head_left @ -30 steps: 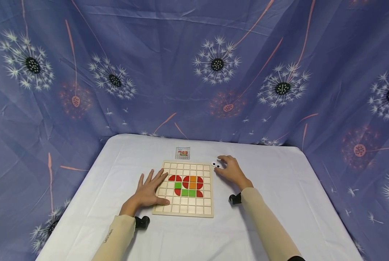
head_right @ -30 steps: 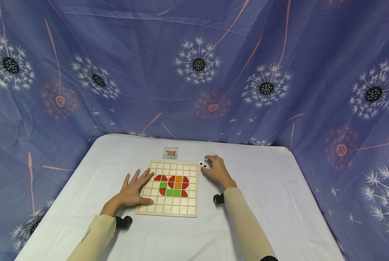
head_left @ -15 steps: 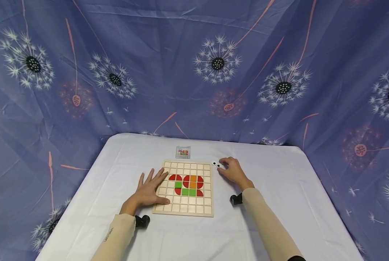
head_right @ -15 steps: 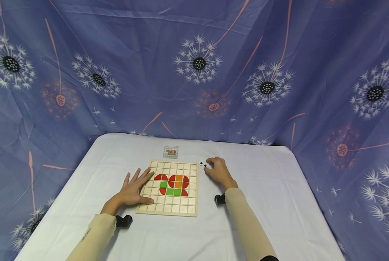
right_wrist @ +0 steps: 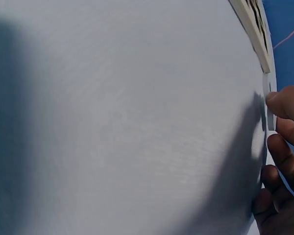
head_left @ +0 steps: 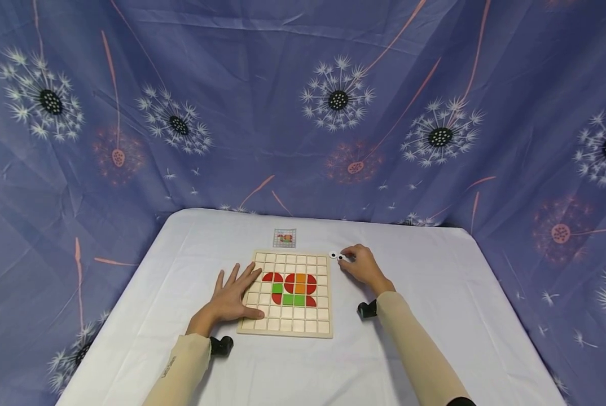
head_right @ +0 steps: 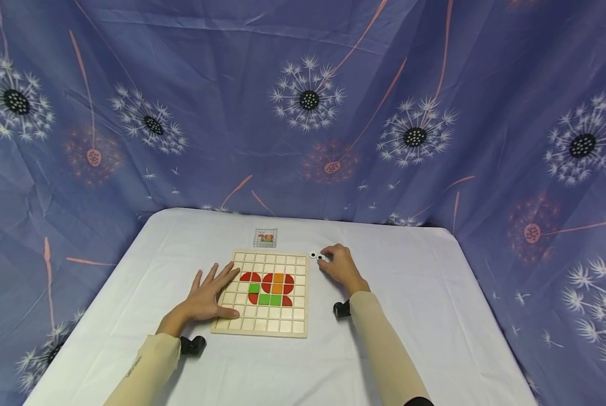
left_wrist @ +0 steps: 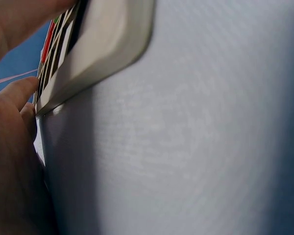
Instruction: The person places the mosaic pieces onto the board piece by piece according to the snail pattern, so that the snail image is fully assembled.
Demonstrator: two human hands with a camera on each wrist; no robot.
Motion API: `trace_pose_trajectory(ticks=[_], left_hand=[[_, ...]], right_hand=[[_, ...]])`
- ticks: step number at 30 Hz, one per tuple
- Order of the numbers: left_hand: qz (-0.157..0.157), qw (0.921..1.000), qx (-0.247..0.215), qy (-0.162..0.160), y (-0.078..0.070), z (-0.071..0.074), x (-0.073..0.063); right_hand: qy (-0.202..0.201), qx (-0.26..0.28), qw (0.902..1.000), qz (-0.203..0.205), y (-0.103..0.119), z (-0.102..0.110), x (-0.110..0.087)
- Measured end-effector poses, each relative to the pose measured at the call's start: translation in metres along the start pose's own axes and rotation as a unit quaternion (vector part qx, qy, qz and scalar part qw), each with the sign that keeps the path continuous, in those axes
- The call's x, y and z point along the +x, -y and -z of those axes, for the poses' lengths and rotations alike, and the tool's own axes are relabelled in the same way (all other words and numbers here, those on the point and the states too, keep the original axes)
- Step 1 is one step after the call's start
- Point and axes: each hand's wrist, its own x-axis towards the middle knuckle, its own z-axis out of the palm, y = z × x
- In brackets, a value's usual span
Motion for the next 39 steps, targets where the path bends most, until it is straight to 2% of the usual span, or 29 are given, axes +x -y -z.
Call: trace_pose_trajectory(ticks=[12,19,26,31,39], left_hand=[[0.002,1.0,-0.003,0.002,-0.001,-0.001,-0.002],[0.001,1.0,0.004,-0.002,0.001,-0.002,-0.001],[-0.004,0.9999,-0.01,-0.002,0.0,-0.001,0.001],[-0.01,0.9997,-0.017,-0.011,0.001,-0.003,0.0],[-0.003,1.0,-0.006,-0.004,0.0,-0.002,0.0]], right_hand=[[0.017,0.036,0.9992,0.004,0.019,0.0,0.001],[0.03,0.041,0.9982,0.031,0.038,-0.011,0.008],[0.04,0.044,0.9955,0.075,0.062,-0.024,0.012],[0.059,0.048,0.9924,0.097,0.077,-0.04,0.015],[0.102,0.039,0.9861,0.125,0.1,-0.059,0.018]])
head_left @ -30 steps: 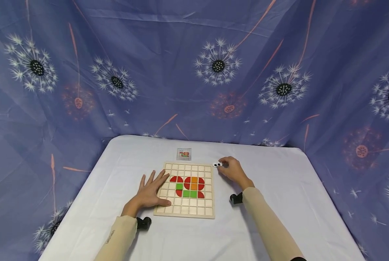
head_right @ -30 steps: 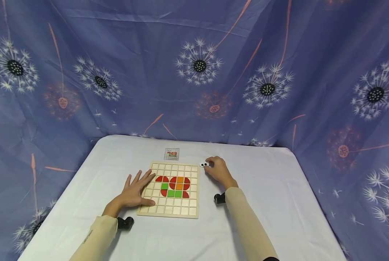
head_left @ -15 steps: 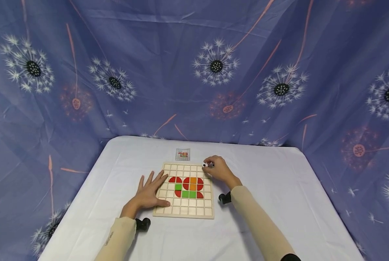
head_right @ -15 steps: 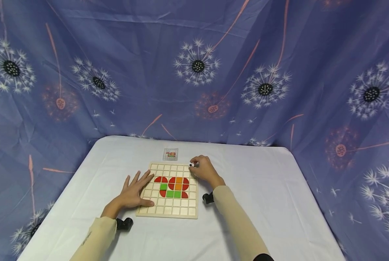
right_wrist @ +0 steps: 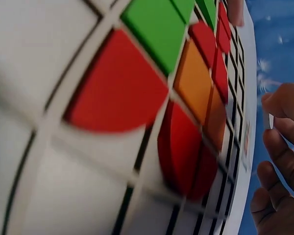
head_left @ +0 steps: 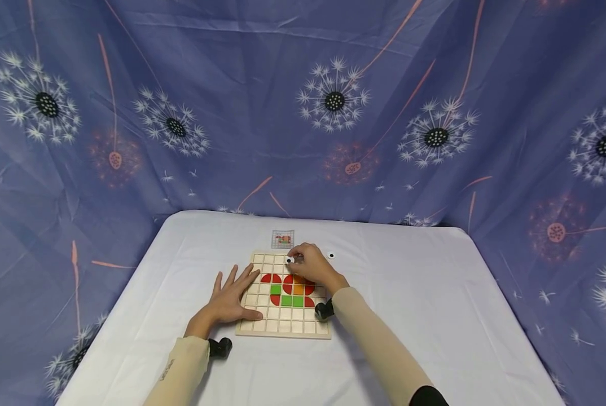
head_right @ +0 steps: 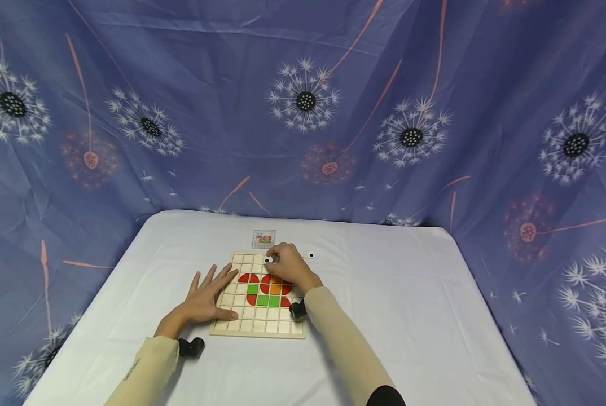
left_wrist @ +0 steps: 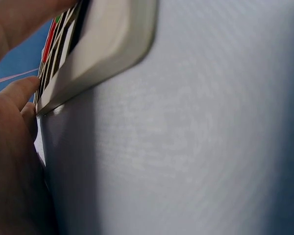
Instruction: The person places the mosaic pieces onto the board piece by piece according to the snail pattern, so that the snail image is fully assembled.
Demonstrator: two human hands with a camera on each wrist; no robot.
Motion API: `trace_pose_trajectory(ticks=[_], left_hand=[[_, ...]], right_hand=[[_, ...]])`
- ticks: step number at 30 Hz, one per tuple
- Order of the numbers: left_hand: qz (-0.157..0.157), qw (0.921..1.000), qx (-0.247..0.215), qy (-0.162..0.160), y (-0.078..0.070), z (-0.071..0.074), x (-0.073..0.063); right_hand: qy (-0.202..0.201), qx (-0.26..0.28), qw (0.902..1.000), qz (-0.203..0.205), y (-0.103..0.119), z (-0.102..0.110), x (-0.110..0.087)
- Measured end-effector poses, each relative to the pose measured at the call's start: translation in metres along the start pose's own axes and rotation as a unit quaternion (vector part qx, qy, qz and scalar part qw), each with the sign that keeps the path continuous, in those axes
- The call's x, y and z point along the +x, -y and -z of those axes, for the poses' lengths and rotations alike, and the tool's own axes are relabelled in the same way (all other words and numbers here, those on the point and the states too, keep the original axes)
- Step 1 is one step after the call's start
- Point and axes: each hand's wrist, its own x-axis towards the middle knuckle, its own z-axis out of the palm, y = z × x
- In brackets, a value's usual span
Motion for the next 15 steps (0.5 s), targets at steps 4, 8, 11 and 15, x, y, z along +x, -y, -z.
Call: trace_pose_trajectory(ticks=[4,8,11,15], left_hand=[[0.0,1.0,-0.008,-0.004,0.0,0.0,-0.001],[-0.001,1.0,-0.004,-0.002,0.001,0.0,-0.001],[-0.001,1.0,-0.001,0.002,0.002,0.0,0.001],[0.008,0.9999,0.007,0.011,0.003,-0.001,0.003]], right_hand=[[0.015,-0.001,0.9996,0.022,0.009,-0.007,0.004],[0.025,-0.006,0.9994,0.021,0.015,-0.012,0.005],[0.031,-0.019,0.9991,0.022,0.016,-0.015,0.006],[0.035,-0.035,0.9984,0.028,0.016,-0.02,0.007]])
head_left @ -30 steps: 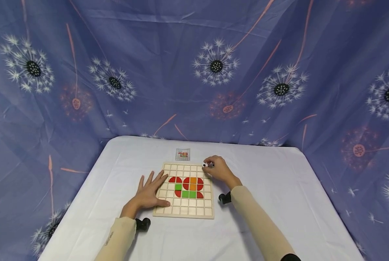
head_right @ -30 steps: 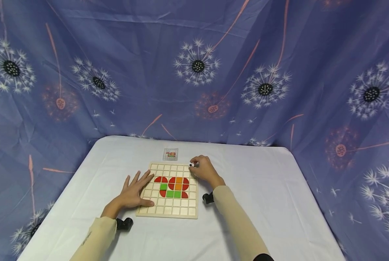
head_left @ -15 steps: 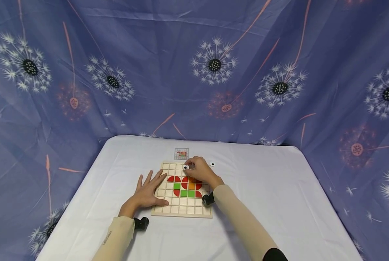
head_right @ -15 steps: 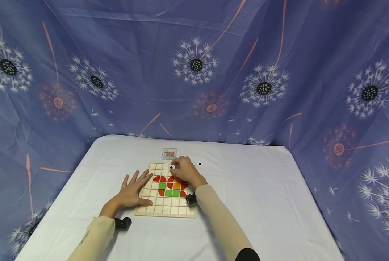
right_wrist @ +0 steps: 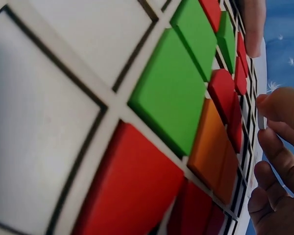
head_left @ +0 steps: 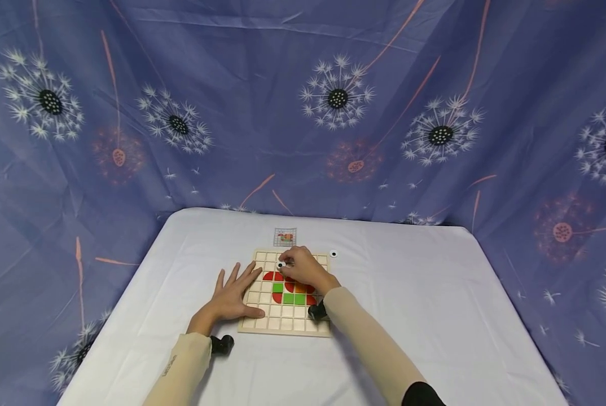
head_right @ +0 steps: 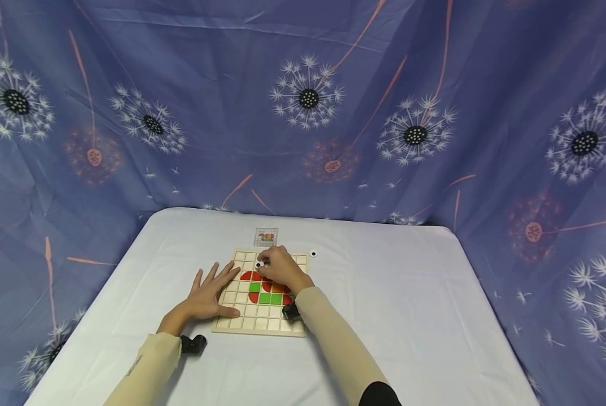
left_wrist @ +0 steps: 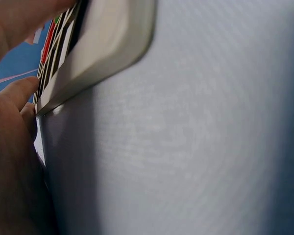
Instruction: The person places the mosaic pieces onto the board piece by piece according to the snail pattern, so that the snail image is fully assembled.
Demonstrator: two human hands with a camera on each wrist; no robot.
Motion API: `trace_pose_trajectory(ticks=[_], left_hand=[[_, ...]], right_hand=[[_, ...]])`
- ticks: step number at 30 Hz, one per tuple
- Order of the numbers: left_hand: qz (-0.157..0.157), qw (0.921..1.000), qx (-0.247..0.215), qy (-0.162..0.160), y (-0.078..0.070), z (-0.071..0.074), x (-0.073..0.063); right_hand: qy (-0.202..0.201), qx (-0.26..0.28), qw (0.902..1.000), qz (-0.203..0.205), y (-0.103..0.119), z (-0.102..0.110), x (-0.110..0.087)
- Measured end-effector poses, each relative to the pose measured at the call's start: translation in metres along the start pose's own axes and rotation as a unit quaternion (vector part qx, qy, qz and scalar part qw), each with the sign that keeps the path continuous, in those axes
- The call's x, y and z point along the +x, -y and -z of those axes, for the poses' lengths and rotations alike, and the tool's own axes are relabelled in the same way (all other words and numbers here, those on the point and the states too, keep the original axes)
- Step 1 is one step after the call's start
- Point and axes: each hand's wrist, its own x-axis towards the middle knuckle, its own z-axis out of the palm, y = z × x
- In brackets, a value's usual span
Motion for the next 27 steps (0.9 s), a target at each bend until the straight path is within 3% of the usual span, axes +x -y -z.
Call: trace_pose_trajectory(ticks=[9,20,27], left_hand=[[0.001,1.0,0.0,0.004,-0.001,0.001,0.001],[0.0,1.0,-0.002,0.0,-0.002,0.001,-0.002],[0.001,1.0,-0.001,0.003,-0.002,0.002,-0.002]], right_hand=[[-0.002,-0.029,0.9995,-0.009,-0.005,-0.008,0.003],[0.003,-0.015,0.9999,-0.004,-0.004,-0.009,0.005],[-0.01,0.027,0.9996,-0.009,-0.013,0.01,-0.002]])
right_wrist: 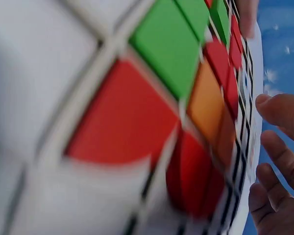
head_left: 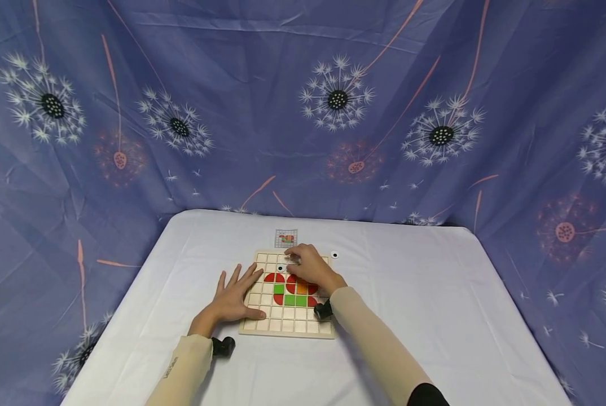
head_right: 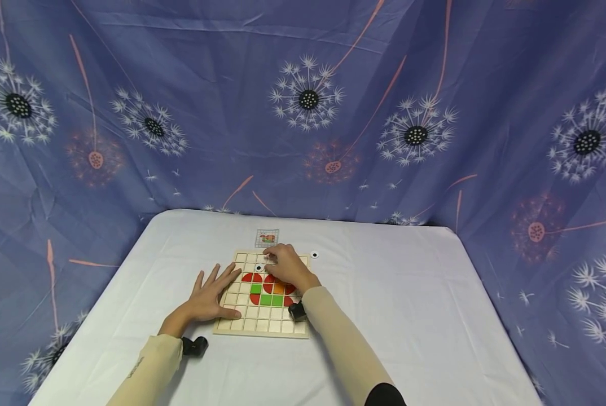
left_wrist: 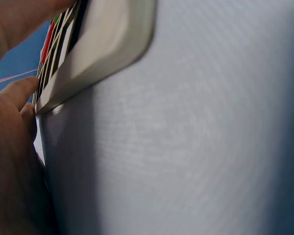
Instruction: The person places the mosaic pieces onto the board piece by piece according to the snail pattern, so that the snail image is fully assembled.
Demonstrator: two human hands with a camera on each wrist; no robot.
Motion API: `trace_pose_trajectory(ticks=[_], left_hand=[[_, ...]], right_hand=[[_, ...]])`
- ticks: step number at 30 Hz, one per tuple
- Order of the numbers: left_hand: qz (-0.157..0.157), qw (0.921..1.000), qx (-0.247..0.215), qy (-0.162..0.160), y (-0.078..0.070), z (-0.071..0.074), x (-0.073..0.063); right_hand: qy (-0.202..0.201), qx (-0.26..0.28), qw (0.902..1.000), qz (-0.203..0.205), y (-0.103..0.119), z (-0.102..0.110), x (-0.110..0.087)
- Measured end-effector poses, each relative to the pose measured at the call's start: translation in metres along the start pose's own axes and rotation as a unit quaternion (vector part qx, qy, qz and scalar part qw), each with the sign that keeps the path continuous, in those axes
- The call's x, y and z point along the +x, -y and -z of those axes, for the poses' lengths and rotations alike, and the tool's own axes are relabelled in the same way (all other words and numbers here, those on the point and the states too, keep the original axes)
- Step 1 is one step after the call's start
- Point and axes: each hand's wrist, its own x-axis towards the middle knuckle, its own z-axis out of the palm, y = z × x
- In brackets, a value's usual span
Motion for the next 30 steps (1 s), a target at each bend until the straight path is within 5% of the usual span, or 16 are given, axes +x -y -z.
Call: trace_pose_trajectory(ticks=[14,30], left_hand=[[0.0,1.0,-0.002,-0.003,-0.002,0.0,0.002],[-0.001,1.0,0.0,-0.003,-0.001,-0.002,0.001]], right_hand=[[-0.067,-0.017,0.9936,-0.089,-0.049,0.052,-0.029],[-0.092,-0.061,0.9854,-0.13,-0.08,0.054,-0.046]])
